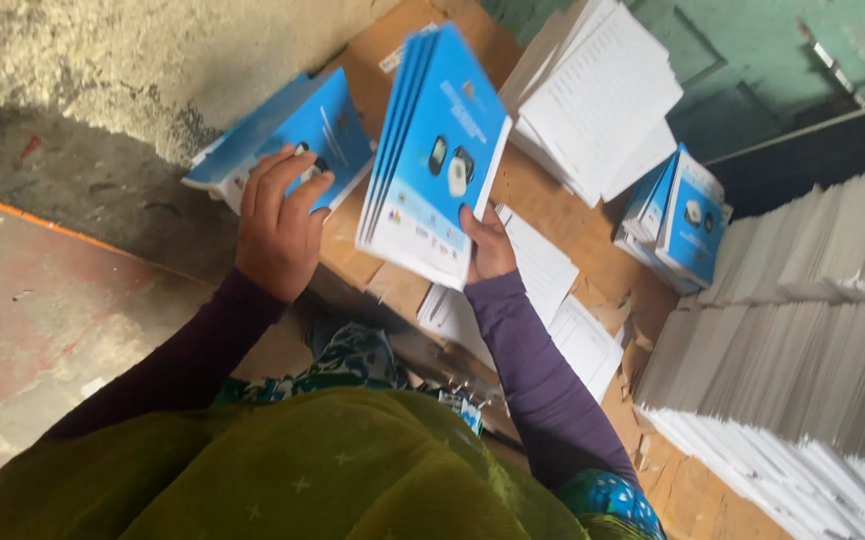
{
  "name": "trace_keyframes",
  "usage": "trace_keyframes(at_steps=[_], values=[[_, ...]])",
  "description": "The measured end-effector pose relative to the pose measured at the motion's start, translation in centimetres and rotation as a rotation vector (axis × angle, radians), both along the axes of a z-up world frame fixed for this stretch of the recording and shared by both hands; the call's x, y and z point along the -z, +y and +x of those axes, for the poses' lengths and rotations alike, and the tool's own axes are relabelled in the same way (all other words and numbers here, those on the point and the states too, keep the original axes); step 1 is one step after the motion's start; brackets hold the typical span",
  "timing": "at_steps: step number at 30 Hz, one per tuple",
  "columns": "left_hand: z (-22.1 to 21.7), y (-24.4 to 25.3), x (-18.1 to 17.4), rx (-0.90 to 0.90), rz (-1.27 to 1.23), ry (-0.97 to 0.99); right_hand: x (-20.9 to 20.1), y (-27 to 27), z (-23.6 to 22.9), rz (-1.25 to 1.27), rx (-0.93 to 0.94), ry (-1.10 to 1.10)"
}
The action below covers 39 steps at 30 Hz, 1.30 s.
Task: The person repeatedly picks up a blue cover sheet and a stack of white inner pages, aligns them, and places the assembled booklet on a growing pile. The person continues this process throughout the clip, handling multiple booklets one at a time.
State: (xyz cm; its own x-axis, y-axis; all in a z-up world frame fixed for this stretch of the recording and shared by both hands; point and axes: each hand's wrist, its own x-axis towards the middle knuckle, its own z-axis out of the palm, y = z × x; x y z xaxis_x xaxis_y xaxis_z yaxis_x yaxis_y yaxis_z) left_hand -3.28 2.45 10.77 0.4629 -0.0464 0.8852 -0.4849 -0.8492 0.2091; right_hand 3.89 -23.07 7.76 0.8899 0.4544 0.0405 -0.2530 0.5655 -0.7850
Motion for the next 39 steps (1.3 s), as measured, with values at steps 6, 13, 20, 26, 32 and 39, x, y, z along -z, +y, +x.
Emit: trace_keyframes(at_steps=[6, 13, 20, 26, 32, 39], values=[[1.3, 2.9, 3.1, -0.414, 0.217, 0.344, 5.6, 5.8, 13.1, 0.026, 0.203, 0.091], [-2.7, 6.6, 1.9, -0.409, 0.286, 0.524, 10.1, 11.0, 23.5, -0.074, 0.404, 0.487], [-4.1, 7.9, -1.9, -0.236, -0.341, 0.464, 14.1, 10.7, 26.4, -0.626, 0.565, 0.206], [0.4, 9.4, 4.4, -0.130, -0.688, 0.677, 10.2, 9.0, 24.4, -1.112, 0.454, 0.242], [4.0, 9.8, 10.1, -0.268, -0.421, 0.709, 1.9, 7.8, 15.4, -1.207, 0.372, 0.283], [7.3, 10.8, 17.5, -0.131, 0.022, 0.280, 2.1, -0.9, -3.1, -0.844, 0.191, -0.110]])
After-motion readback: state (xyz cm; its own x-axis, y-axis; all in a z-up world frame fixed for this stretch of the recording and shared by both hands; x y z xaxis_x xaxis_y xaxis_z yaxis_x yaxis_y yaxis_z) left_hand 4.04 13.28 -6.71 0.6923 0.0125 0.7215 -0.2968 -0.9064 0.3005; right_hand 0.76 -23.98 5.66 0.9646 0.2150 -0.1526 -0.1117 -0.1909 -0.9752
